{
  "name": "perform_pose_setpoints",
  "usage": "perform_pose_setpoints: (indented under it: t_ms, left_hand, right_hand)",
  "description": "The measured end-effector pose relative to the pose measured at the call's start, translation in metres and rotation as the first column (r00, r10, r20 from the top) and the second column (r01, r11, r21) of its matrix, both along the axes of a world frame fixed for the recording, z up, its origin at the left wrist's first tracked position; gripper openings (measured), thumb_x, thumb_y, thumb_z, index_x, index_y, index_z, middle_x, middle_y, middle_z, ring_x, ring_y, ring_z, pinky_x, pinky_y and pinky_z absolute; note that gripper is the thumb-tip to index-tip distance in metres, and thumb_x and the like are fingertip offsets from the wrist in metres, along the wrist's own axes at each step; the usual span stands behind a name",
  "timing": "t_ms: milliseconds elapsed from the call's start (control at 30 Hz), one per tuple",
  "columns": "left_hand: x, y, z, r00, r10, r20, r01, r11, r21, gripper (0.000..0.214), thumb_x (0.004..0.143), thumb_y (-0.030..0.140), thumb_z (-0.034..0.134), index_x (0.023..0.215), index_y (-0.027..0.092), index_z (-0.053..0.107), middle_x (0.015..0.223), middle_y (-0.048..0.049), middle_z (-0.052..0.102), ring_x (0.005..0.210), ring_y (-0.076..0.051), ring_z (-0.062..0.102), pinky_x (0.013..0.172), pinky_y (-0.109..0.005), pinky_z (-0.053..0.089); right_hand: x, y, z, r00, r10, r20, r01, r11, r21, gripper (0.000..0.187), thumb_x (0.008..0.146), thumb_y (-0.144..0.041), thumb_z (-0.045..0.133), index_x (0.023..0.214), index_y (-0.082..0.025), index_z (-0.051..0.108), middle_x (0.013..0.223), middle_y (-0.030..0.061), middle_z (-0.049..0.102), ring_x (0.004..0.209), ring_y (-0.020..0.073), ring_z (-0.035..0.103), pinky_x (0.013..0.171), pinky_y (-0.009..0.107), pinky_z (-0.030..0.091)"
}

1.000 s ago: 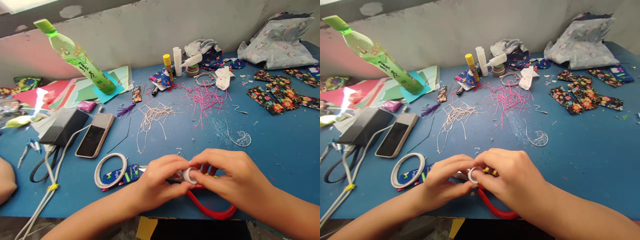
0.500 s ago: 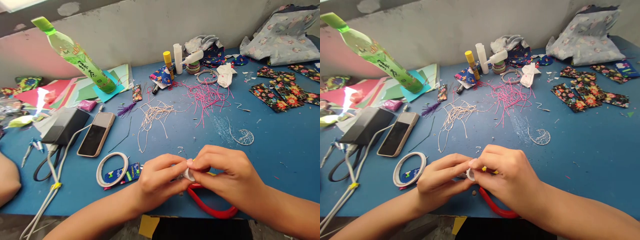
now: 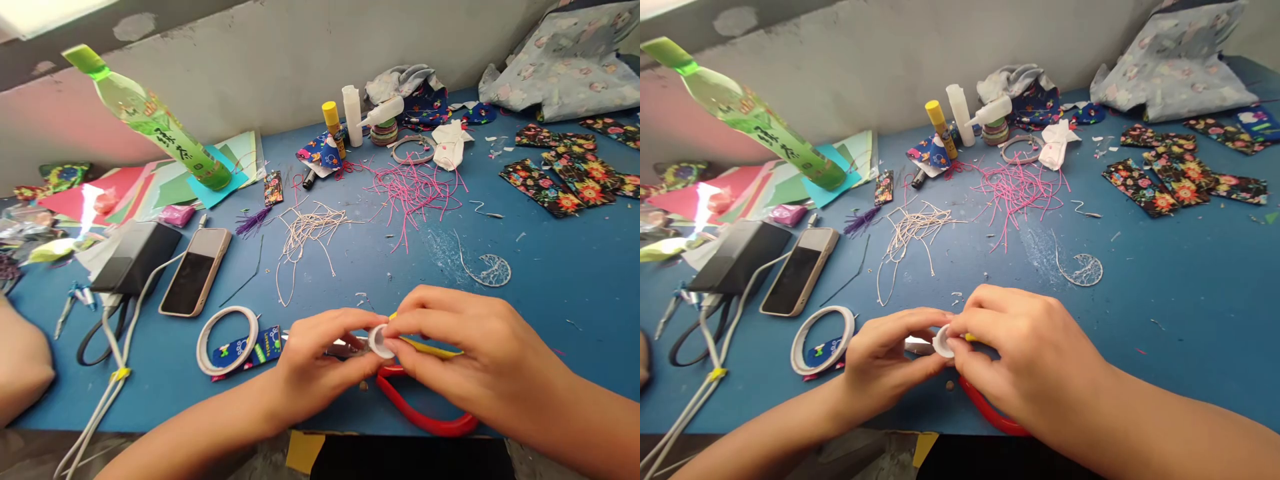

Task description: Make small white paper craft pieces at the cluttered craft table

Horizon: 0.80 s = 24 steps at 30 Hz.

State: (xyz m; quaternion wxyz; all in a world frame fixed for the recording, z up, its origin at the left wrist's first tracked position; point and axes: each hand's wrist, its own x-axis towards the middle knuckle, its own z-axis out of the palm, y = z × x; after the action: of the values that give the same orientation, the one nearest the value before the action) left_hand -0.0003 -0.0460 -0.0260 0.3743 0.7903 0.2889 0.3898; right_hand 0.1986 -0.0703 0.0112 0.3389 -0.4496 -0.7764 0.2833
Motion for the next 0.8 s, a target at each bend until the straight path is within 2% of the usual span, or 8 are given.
perform_pose_setpoints:
  t_ms: [100,200,300,433,533,633,733,800]
  left_hand:
    - [0.001,0.001,-0.001,0.999,0.019,-0.033,-0.017,0.998,0.063,0.019,0.079,0.017,0.072,0.098,0.014,0.067,0.085,-0.0063,0.076,0.07,-0.013,0.07,0.063,-0.018,0.058]
    - [0.001,0.002,-0.003,0.999,0.043,-0.019,-0.039,0.989,0.145,0.015,0.08,0.016,0.071,0.093,0.014,0.065,0.085,-0.0085,0.075,0.075,-0.015,0.071,0.068,-0.022,0.058]
    - [0.0,0.003,-0.005,0.998,0.057,-0.023,-0.05,0.97,0.238,0.014,0.081,0.015,0.07,0.093,0.013,0.063,0.086,-0.0106,0.074,0.078,-0.016,0.072,0.069,-0.024,0.058]
    - [-0.003,0.004,-0.007,0.995,0.088,-0.049,-0.063,0.925,0.375,0.016,0.081,0.013,0.071,0.094,0.012,0.063,0.087,-0.0122,0.073,0.078,-0.017,0.071,0.068,-0.024,0.059]
    - [-0.004,0.004,-0.005,0.993,0.113,-0.033,-0.086,0.89,0.448,0.016,0.081,0.013,0.071,0.095,0.01,0.063,0.087,-0.0126,0.073,0.078,-0.016,0.07,0.067,-0.024,0.059]
    - [-0.005,0.006,-0.002,0.992,0.12,-0.03,-0.087,0.848,0.523,0.014,0.083,0.013,0.069,0.094,0.01,0.063,0.086,-0.0116,0.073,0.078,-0.016,0.07,0.068,-0.024,0.059]
    - [-0.007,0.008,0.0,0.993,0.11,-0.046,-0.061,0.804,0.591,0.014,0.083,0.012,0.068,0.095,0.009,0.063,0.085,-0.0113,0.074,0.078,-0.016,0.07,0.068,-0.025,0.06]
    - [-0.009,0.01,0.0,0.993,0.107,-0.058,-0.05,0.79,0.611,0.015,0.083,0.012,0.069,0.096,0.009,0.063,0.086,-0.012,0.074,0.078,-0.017,0.07,0.067,-0.026,0.06]
  right_hand:
    - [0.0,-0.003,-0.006,0.993,0.014,0.119,-0.016,1.0,0.016,0.016,0.087,-0.017,0.06,0.078,-0.019,0.073,0.071,0.0014,0.066,0.064,0.0119,0.06,0.057,0.02,0.045]
    - [-0.002,-0.004,-0.011,0.986,0.04,0.16,-0.044,0.999,0.023,0.022,0.091,-0.019,0.054,0.081,-0.018,0.074,0.067,0.0025,0.067,0.06,0.0126,0.061,0.057,0.021,0.046]
    - [-0.005,-0.004,-0.016,0.991,0.031,0.133,-0.038,0.998,0.048,0.025,0.093,-0.018,0.05,0.084,-0.017,0.073,0.069,0.0038,0.068,0.061,0.0129,0.062,0.059,0.021,0.046]
    - [-0.011,-0.004,-0.023,1.0,0.001,0.017,-0.002,0.999,0.036,0.026,0.093,-0.018,0.051,0.078,-0.017,0.071,0.067,0.0028,0.066,0.059,0.0111,0.059,0.057,0.02,0.044]
    - [-0.016,-0.006,-0.025,0.996,-0.022,-0.088,0.016,0.998,-0.064,0.026,0.093,-0.019,0.052,0.075,-0.019,0.071,0.06,-0.0002,0.06,0.055,0.0092,0.054,0.053,0.02,0.041]
    - [-0.019,-0.007,-0.021,0.986,-0.061,-0.152,0.026,0.974,-0.226,0.026,0.092,-0.022,0.053,0.075,-0.021,0.073,0.061,-0.0007,0.061,0.057,0.0101,0.056,0.054,0.02,0.042]
    - [-0.021,-0.005,-0.015,0.976,-0.115,-0.184,0.038,0.925,-0.377,0.026,0.089,-0.027,0.055,0.073,-0.022,0.075,0.064,0.0007,0.065,0.065,0.0144,0.063,0.058,0.022,0.047]
    - [-0.021,-0.003,-0.01,0.965,-0.134,-0.225,0.007,0.873,-0.487,0.024,0.087,-0.031,0.057,0.076,-0.024,0.077,0.069,0.0013,0.069,0.071,0.0169,0.065,0.062,0.024,0.05]
